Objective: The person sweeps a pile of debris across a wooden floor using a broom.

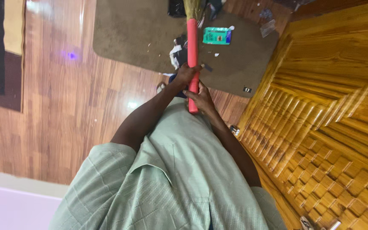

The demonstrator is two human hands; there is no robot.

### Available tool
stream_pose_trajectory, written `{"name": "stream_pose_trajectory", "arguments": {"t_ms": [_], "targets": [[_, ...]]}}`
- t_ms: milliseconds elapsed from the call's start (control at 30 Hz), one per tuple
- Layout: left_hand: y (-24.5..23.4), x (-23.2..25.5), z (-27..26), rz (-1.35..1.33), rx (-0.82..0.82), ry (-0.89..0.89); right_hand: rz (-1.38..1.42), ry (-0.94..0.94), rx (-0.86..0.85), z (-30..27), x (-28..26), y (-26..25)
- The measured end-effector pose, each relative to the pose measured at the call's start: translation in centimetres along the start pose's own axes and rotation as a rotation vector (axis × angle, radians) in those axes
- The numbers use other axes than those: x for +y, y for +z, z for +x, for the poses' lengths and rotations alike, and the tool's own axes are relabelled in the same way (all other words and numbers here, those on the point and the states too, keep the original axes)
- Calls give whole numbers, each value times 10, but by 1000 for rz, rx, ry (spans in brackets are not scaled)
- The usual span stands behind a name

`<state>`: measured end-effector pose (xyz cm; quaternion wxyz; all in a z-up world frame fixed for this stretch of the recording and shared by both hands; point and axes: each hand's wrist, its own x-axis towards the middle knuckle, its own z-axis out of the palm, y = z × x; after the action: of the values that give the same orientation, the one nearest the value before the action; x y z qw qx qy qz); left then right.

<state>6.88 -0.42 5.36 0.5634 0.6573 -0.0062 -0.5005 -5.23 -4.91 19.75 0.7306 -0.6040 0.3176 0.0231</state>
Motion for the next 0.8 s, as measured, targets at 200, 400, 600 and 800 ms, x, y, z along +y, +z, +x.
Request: {"name": "stream_pose_trajectory", "arguments": {"t_ms": [200, 400, 600, 800], "targets": [[-28, -63, -80, -251, 153, -137, 43, 306, -161, -45, 20, 22], [-16, -117, -103, -397, 265, -445, 94, 630, -339, -48, 43, -15], [81, -141, -51, -422, 145, -600, 204, 742, -352, -30, 98, -128], [273, -109, 31, -260, -42, -628, 173, 622, -78, -39, 89, -298]]}}
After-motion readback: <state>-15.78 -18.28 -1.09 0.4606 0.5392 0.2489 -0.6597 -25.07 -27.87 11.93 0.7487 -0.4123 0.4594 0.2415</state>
